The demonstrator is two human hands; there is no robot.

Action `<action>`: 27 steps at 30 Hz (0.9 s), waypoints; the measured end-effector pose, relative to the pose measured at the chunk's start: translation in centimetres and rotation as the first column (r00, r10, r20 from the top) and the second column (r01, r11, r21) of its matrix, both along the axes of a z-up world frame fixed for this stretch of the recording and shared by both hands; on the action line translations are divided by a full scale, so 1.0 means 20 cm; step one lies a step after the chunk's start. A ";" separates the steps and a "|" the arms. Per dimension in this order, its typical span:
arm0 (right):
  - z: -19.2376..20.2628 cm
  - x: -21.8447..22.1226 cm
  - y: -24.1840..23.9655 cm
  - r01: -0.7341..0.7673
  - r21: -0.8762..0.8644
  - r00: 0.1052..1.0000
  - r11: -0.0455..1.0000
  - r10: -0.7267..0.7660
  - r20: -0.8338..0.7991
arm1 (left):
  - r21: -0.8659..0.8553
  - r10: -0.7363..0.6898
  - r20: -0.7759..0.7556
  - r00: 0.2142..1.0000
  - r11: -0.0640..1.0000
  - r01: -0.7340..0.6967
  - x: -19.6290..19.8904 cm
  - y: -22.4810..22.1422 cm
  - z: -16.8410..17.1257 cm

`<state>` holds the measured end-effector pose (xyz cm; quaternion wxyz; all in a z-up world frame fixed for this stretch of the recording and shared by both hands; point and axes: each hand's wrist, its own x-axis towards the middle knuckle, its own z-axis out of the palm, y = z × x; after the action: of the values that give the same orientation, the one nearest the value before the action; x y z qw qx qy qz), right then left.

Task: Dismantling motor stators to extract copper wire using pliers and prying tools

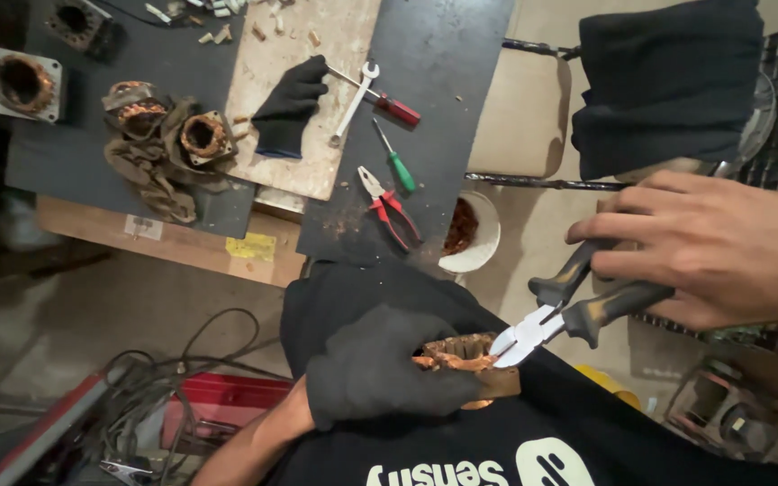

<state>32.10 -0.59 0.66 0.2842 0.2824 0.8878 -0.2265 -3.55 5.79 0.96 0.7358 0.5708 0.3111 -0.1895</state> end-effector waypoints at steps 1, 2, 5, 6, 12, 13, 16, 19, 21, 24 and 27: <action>0.01 0.00 -0.02 0.004 -0.003 1.000 1.000 -0.004 0.001 | -0.003 -0.004 0.001 1.000 1.000 0.004 0.00 -0.02 -0.01; 0.02 0.00 -0.02 0.002 -0.002 1.000 1.000 -0.002 0.024 | 0.005 0.033 0.005 0.999 0.999 -0.033 0.00 -0.04 -0.02; 0.03 0.01 -0.03 -0.017 0.005 1.000 1.000 0.017 0.025 | 0.027 0.034 -0.017 0.999 0.999 -0.034 0.03 -0.08 -0.04; 0.04 0.02 -0.04 -0.021 0.005 1.000 1.000 0.021 0.009 | 0.033 -0.014 -0.039 0.999 0.999 0.016 0.04 -0.08 -0.04; 0.10 0.02 -0.10 -0.008 0.042 1.000 0.999 0.007 0.011 | -0.126 0.050 -0.039 0.998 0.991 -0.054 0.10 -0.11 0.03; 0.10 0.03 -0.11 -0.012 0.040 1.000 0.999 0.011 0.012 | -0.128 0.054 -0.038 0.998 0.990 -0.058 0.11 -0.12 0.02; 0.09 0.06 -0.13 -0.028 0.037 0.997 0.999 0.025 0.072 | -0.058 0.025 -0.042 0.999 0.998 -0.027 0.13 -0.18 -0.03; 0.09 0.09 -0.10 -0.067 0.042 0.996 0.997 0.065 0.068 | -0.057 0.134 0.010 0.991 0.989 -0.133 0.14 -0.23 -0.08; 0.09 0.07 -0.07 0.230 -0.089 0.941 0.969 -0.198 0.275 | -0.058 0.070 -0.049 0.996 0.996 -0.073 0.16 -0.22 -0.04; 0.11 0.06 -0.01 0.279 -0.093 0.951 0.956 -0.262 0.164 | 0.007 0.176 0.033 0.984 0.984 -0.177 0.16 -0.28 -0.10; 0.08 0.06 0.00 0.124 -0.080 0.936 0.989 -0.090 0.341 | 0.069 0.160 0.128 0.979 0.983 -0.170 0.18 -0.29 -0.11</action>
<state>33.39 -0.67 2.17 0.4326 0.3504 0.7970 -0.2343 0.00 -0.07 -1.30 0.7433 0.5824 0.3192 -0.0799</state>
